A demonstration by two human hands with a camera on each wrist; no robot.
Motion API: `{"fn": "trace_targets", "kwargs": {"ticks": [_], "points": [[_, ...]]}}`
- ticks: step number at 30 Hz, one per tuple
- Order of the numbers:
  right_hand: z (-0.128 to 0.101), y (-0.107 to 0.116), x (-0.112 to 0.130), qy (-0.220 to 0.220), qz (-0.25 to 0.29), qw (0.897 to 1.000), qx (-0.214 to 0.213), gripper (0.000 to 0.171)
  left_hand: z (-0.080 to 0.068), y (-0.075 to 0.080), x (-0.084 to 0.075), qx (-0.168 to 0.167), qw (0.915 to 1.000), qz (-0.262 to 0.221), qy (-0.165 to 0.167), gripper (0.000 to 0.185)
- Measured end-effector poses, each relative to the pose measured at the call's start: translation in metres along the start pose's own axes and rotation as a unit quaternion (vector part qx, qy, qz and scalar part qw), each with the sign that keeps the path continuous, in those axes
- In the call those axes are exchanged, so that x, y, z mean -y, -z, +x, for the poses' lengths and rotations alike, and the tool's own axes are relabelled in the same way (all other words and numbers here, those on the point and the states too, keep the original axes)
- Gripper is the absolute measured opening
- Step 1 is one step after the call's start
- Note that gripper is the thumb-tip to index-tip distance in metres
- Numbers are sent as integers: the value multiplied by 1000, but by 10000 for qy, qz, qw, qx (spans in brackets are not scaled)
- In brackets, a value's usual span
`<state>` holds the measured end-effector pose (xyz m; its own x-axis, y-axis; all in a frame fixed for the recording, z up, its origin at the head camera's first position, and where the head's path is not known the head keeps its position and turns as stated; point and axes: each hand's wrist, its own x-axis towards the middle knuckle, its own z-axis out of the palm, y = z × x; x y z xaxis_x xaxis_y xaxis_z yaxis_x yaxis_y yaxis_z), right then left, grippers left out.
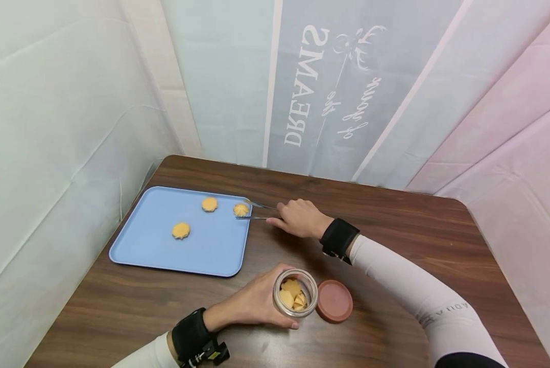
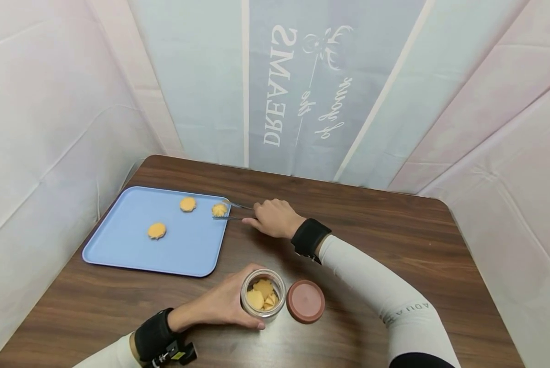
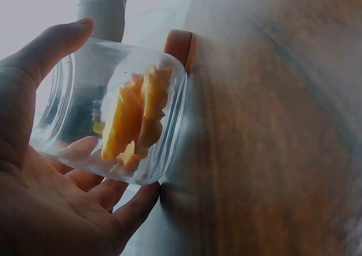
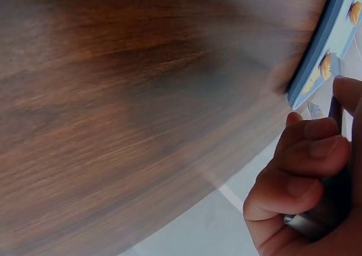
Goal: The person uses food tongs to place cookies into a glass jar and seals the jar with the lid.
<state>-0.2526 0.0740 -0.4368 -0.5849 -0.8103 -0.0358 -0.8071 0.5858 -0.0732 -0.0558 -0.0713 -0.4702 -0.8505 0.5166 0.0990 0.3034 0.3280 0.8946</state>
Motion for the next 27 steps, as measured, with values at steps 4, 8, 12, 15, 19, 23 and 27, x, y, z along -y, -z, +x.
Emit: {"fn": "trace_targets", "kwargs": {"ticks": [4,8,12,15,19,23,27], "points": [[4,-1,0,14,-17,10000,13,49,1,1,0,24,10000,-66,-25,90],[9,-1,2,-56,29,9999,83,50,1,1,0,36,9999,-131,-45,90],[13,0,3,-146,57,9997,180,50,1,1,-1,54,9999,-160,2,90],[14,1,4,-160,58,9995,265,50,1,1,-2,76,9998,-171,42,90],[17,3,4,-124,8,9993,357,51,1,1,-2,96,9997,-174,104,91],[19,6,6,-70,-35,9992,387,50,0,1,-2,94,9998,-154,121,91],[21,10,7,-88,-24,9988,483,50,0,1,-2,78,9998,-150,104,91]]}}
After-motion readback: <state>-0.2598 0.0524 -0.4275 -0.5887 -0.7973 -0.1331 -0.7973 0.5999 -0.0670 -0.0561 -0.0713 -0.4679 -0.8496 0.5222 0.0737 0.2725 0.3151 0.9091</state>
